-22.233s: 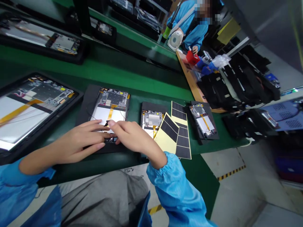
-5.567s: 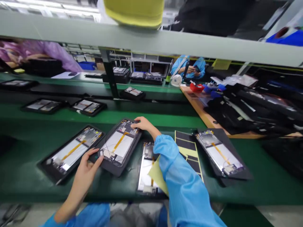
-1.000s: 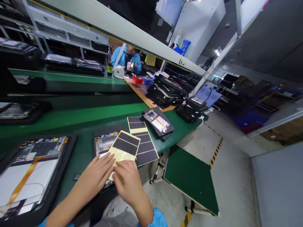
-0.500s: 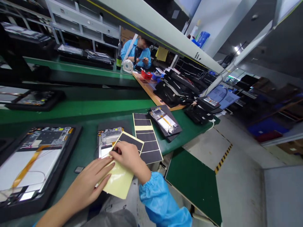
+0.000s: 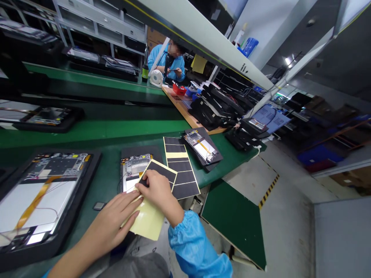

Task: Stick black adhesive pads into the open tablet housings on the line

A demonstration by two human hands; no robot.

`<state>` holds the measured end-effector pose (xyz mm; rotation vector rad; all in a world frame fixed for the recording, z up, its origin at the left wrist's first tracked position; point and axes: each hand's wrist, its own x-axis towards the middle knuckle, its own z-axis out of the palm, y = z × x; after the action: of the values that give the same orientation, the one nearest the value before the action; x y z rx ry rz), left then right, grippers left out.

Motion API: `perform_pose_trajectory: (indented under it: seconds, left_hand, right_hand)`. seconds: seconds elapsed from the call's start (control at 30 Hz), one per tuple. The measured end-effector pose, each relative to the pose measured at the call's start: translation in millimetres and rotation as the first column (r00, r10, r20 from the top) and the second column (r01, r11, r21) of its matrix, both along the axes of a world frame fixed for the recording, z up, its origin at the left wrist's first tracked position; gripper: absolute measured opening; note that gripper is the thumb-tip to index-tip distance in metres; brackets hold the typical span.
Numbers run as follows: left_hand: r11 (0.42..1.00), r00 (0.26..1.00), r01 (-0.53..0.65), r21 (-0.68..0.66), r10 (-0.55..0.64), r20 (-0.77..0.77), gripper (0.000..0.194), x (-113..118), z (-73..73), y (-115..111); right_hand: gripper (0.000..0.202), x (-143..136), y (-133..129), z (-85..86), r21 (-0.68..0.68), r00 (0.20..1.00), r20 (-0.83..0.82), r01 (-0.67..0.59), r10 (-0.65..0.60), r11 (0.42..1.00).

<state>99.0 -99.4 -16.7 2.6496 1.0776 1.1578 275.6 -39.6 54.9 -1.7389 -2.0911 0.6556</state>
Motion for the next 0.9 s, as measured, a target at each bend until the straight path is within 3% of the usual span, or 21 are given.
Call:
perform_pose_trajectory:
  seconds: [0.13,0.27,0.4,0.57,0.73,0.9]
  left_hand:
    - [0.999,0.999,0.034,0.002,-0.034,0.017,0.036,-0.9,6.5,-1.7]
    - [0.997,0.996,0.068,-0.025,-0.067,0.053,0.029,-5.0,12.3,-8.5]
    - [0.999,0.996,0.051,-0.005,-0.05,0.072,0.024,-14.1,9.2,-11.5]
    - [0.997,0.996,0.078,0.003,-0.078,-0.046,0.034,-35.6,10.6,-3.2]
    - [0.993,0.99,0.114,0.04,-0.11,-0.087,0.046,-45.2,20.5,3.3]
    - [0.999,0.997,-0.033,0.006,0.033,-0.073,0.03,-26.9,20.5,2.2]
  right_hand:
    - [0.009,0.7,-3.1,-0.9,0.003,1.0,-0.014,-0.02,0.02,1.0]
    - [0.018,4.6,-16.5,2.2,0.007,0.994,-0.043,-0.096,0.097,0.995]
    - [0.026,11.7,-23.0,4.1,0.028,0.953,-0.037,-0.301,0.302,0.953]
    - [0.022,20.0,-8.4,9.4,0.055,0.862,0.075,-0.506,0.502,0.861]
    - [0.014,24.0,5.6,12.7,-0.005,0.858,-0.023,-0.514,0.513,0.858]
    - [0.018,25.5,9.7,4.0,-0.014,0.867,-0.075,-0.495,0.493,0.869]
